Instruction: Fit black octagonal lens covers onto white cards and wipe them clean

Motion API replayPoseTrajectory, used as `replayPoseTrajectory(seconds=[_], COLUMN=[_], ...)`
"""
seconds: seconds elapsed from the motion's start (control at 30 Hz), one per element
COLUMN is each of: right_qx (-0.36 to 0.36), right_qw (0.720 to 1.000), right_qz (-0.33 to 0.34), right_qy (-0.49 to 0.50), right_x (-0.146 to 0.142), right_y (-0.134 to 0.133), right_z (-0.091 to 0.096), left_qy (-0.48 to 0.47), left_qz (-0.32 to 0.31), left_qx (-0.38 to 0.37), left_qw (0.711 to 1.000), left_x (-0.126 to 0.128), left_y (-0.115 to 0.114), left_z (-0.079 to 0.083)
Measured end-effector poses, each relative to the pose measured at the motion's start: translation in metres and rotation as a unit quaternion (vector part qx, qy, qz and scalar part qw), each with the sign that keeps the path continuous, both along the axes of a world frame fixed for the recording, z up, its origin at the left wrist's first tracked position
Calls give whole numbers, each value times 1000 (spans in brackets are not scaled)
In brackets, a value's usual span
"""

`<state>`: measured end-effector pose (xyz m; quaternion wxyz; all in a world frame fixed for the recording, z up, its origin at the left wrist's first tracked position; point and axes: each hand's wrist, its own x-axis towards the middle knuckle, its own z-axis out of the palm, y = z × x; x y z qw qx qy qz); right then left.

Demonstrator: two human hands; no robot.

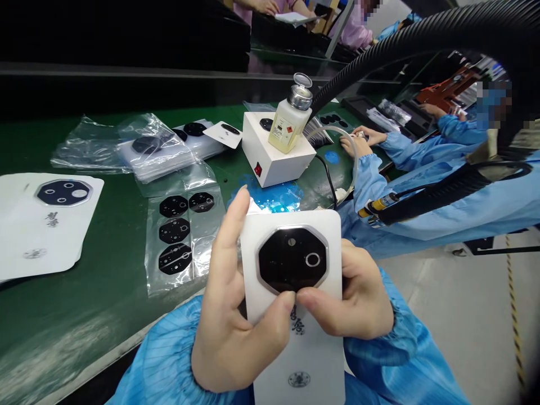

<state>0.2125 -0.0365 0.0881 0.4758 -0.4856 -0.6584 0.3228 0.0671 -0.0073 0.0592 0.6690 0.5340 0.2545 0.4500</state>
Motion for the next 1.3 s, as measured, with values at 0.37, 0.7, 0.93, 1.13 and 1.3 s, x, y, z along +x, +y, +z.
replayPoseTrajectory(seconds=[0.37, 0.7, 0.93, 1.13, 1.3], right_qx=[-4, 5, -33, -52, -54], right_qw=[1000, 1000, 998, 995, 995], right_qz=[5, 20, 45, 48, 50], right_qy=[8, -2, 42, 67, 64], right_x=[-1, -1, -1, -5, -4], right_y=[1, 1, 0, 0, 1], right_z=[-1, -4, -6, -8, -5], left_qy=[-36, -82, -140, -149, -132], left_qz=[-27, -45, -27, -35, -8], left_qx=[39, -35, -128, -150, -135], left_qw=[998, 995, 981, 977, 982], left_x=[-2, -3, -1, -4, -5], left_y=[7, 8, 5, 4, 5], left_z=[0, 2, 4, 1, 2])
